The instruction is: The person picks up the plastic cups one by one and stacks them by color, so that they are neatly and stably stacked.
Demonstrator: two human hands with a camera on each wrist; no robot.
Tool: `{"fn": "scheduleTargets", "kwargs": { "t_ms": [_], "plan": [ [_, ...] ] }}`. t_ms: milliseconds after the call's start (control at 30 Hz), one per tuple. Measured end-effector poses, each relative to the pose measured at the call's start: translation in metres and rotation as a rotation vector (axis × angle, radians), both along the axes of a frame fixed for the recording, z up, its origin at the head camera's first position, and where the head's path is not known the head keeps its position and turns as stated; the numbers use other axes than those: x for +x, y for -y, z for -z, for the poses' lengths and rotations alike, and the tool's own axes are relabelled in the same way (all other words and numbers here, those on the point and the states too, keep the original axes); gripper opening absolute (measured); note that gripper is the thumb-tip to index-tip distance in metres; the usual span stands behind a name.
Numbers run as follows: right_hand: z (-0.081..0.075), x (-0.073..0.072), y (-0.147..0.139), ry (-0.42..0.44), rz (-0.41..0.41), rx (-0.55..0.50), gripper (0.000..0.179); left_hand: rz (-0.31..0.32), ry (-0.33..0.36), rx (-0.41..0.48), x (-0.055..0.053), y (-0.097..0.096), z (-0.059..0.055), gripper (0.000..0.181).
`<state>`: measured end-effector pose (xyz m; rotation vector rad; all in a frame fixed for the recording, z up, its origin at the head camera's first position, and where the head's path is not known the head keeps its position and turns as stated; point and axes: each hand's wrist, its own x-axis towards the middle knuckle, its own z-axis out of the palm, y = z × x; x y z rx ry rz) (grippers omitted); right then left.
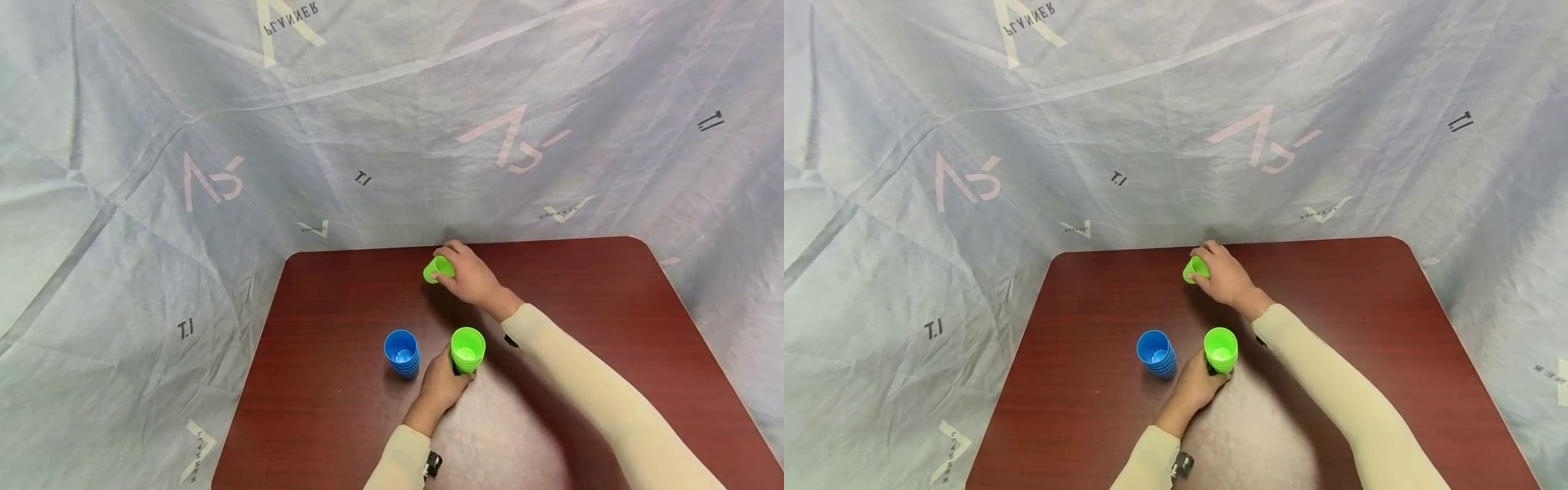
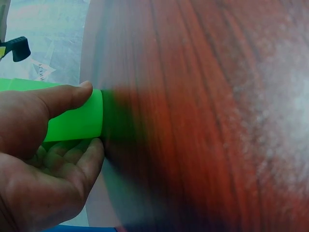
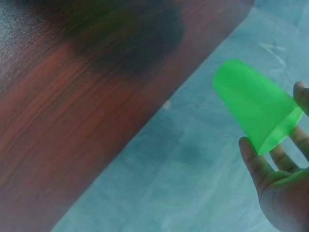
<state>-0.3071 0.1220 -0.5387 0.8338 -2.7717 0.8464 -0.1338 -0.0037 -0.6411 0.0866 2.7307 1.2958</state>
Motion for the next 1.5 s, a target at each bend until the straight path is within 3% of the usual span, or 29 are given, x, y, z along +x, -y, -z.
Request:
{"fn": "scheduleTargets", "kwargs": {
  "t_ms": [433, 1033, 1500],
  "plan": [
    [-0.01, 0.018, -0.01, -0.049, 0.009, -0.073, 0.047, 0.009, -0.021, 0.011, 0.0, 0.001, 0.001, 0.056],
    [-0.018, 0.042, -0.018, -0.137, 0.013, -0.251, 0.02, 0.005, -0.008, 0.006, -0.001, 0.003, 0.005, 0.059],
    [-0.022, 0.059, -0.018, -0.203, -0.08, -0.375, 0.015, 0.0, -0.008, -0.012, -0.002, 0.001, 0.004, 0.064]
  ]
}}
